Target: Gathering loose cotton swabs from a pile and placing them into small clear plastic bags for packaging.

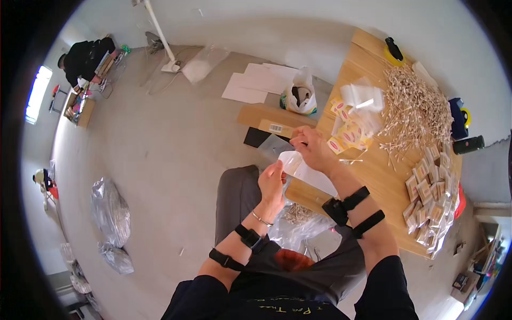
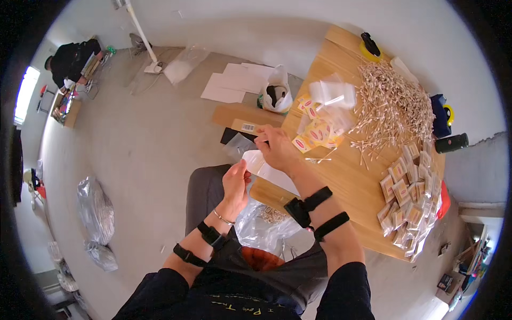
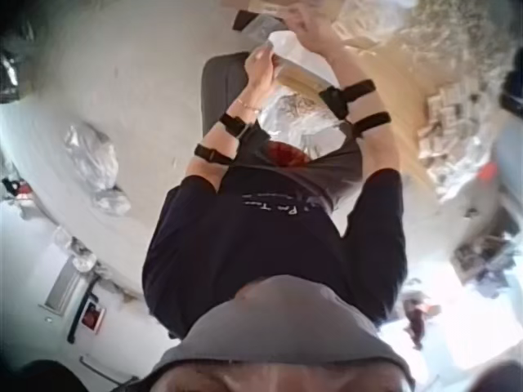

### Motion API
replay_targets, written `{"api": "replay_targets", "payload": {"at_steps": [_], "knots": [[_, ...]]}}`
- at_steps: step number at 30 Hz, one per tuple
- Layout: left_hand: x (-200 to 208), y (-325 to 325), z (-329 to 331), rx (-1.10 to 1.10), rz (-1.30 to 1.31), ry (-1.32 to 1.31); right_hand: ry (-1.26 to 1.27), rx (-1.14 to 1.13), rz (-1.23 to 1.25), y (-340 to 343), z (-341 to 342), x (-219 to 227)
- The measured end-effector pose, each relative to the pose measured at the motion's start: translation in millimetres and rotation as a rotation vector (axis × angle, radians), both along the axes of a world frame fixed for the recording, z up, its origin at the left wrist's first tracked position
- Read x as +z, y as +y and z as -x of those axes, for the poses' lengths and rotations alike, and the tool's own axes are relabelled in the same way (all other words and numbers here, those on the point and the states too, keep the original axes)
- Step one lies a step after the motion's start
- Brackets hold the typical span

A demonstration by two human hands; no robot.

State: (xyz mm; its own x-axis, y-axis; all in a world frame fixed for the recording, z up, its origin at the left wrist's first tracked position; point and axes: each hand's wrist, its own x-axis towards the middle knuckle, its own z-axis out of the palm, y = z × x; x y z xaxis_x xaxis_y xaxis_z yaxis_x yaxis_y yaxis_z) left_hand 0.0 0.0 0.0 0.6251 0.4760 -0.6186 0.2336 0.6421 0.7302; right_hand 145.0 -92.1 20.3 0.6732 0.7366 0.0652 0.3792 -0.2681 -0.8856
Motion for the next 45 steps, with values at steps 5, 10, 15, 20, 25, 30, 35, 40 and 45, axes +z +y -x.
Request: {"api": "replay_targets", "payload": {"at_steps": [5, 10, 15, 20, 25, 30, 35, 40, 45], "knots": [[-2, -16, 1, 0.079, -0.129, -0.004, -0.28, -0.165, 0.09, 1, 14, 1], [-7, -21, 7, 0.005, -0.161, -0.005, -0.189, -0.133, 0.137, -9, 16, 3], [-5, -15, 10, -0.188, -0.321, -0.002, -0.297, -0.208, 0.08, -15, 23, -5], [0, -16, 19, -0.227, -0.489, -0.021, -0.611, -0.319, 0.033, -40, 35, 2], [20, -34, 34, -0.209, -0.903, 0.043, -0.695, -0.539, 0.251, -118, 24, 8], [42, -68, -17, -0.667, -1.525, -0.427, -0.723, -0.577, 0.382, -169, 21, 3], [27, -87, -50, -0.823, -1.6, -0.495, -0.846, -0.581, 0.425, -169, 27, 10], [20, -93, -59, -0.829, -1.574, -0.518, -0.557, -0.44, 0.425, -168, 53, 4], [16, -90, -51, -0.885, -1.576, -0.577, -0.406, -0.388, 0.325, -189, 29, 8]]}}
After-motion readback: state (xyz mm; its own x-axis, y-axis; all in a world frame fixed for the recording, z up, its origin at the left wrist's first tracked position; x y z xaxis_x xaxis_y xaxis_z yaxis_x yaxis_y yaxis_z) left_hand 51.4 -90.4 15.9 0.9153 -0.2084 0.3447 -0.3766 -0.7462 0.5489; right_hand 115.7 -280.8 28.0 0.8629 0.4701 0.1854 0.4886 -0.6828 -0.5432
